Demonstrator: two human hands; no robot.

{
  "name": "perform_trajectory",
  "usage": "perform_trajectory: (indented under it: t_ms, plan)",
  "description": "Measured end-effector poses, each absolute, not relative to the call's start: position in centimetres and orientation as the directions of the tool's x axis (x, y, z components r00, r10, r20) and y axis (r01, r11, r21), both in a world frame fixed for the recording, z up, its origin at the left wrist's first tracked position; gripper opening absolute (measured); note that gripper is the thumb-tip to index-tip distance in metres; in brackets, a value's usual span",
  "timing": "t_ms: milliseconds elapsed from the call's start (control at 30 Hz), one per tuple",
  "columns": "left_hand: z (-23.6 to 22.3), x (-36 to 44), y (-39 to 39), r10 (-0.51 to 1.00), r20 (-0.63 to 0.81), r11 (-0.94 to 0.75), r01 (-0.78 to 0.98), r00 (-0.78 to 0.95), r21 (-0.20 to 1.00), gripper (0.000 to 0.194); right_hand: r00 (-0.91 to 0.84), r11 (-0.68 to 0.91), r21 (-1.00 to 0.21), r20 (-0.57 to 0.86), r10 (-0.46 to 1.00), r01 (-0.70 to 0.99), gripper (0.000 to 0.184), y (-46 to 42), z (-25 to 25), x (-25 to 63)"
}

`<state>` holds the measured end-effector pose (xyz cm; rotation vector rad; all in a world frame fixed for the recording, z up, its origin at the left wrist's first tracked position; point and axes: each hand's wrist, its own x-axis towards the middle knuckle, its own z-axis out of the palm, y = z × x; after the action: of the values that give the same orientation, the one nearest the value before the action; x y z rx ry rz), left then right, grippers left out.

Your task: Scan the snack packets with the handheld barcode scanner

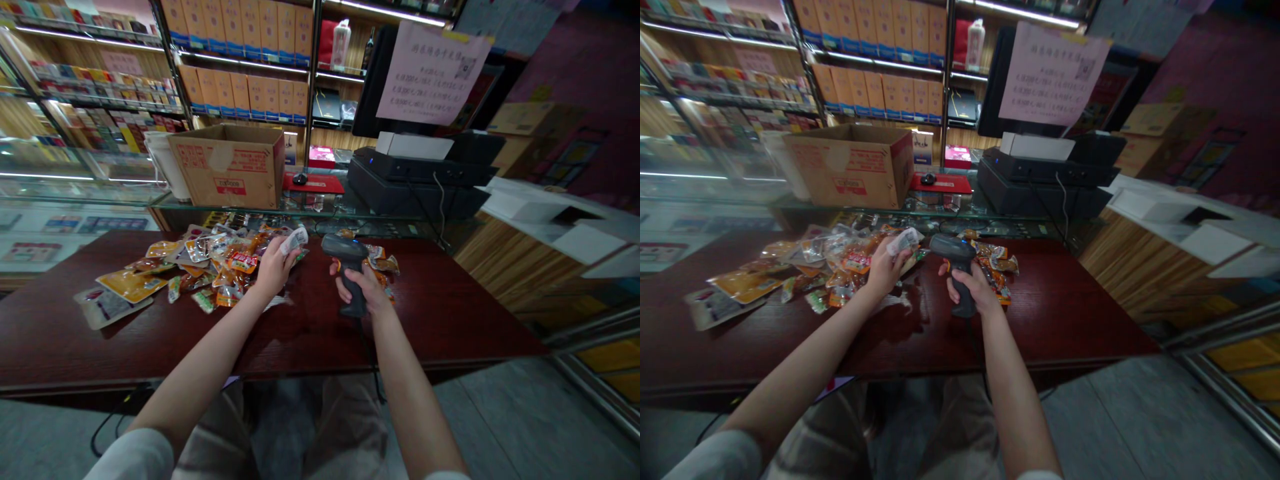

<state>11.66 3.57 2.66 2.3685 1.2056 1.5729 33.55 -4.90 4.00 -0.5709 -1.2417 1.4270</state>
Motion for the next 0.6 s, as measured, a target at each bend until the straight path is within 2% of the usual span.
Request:
perform_trajectory:
  t_ms: [367,467,600]
  plan:
    - [2.2,12.5,3.9,0.618,0.746,-0.729,0.538,0.248,0.424,0.021,-0.281,0.137,-0.913,0.257,0.925,-0.384,0.028,-5.1,4.3,33.2]
    - [3.1,12.0,4.2,0.683,0.722,-0.638,0.574,0.113,0.514,0.024,-0.206,0.183,-0.899,0.282,0.937,-0.398,0.031,-5.2,4.8,33.5]
    - [4.7,9.2,6.1,0.779,0.589,-0.317,0.675,-0.215,0.667,0.038,-0.043,0.239,-0.901,0.273,0.961,-0.361,0.031,-5.3,5.7,35.8]
